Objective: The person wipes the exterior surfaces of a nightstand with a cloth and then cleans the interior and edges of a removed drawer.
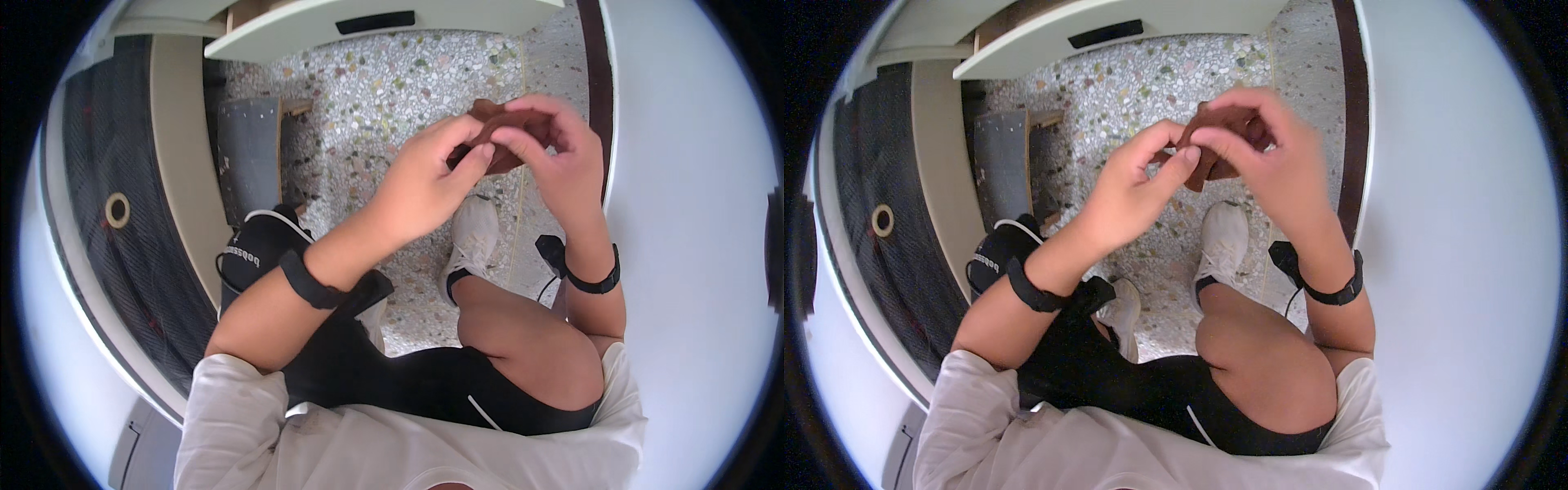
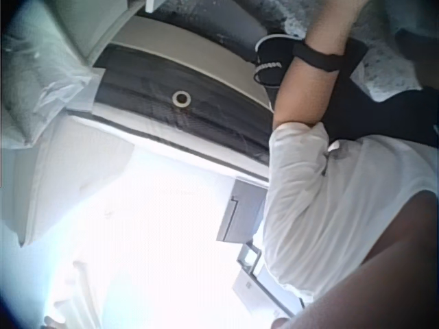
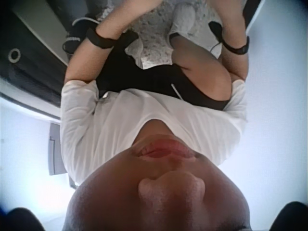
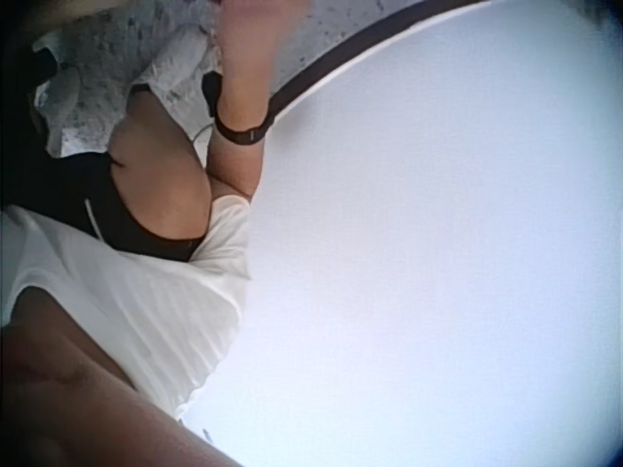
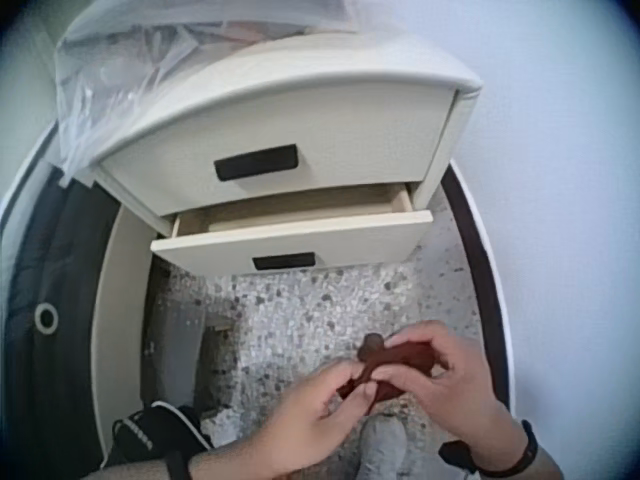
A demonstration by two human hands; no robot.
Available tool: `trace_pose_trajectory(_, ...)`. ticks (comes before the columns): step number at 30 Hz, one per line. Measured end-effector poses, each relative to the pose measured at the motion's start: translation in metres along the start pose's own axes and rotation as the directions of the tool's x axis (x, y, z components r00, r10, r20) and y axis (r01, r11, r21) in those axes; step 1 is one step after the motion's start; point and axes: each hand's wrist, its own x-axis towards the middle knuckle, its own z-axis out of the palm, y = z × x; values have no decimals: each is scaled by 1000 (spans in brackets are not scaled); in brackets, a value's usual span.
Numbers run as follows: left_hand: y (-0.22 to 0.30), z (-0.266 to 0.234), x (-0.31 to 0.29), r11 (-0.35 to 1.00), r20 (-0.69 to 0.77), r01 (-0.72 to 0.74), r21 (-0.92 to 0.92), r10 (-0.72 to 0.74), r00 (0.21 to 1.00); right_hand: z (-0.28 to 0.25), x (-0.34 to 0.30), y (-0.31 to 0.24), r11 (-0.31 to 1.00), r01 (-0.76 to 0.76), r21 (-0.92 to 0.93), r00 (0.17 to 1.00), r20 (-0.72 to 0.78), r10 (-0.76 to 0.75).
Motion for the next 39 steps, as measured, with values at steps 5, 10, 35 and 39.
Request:
trace_pose_trajectory(5,-7,-10,1,841,-12,132,-524,-162,987,6,11,15,986,-121,111,992,42,117)
trace_pose_trajectory(10,-19,-27,11,922,-226,112,-370,-207,952,-11,19,11,985,-165,-50,964,202,172)
trace_pose_trajectory(35,-5,-29,9,671,127,388,-632,-404,906,19,-22,-7,660,438,-610,893,378,-243)
trace_pose_trajectory(39,-12,-31,10,913,5,214,-349,-226,974,11,-19,-7,697,486,-528,851,467,-240)
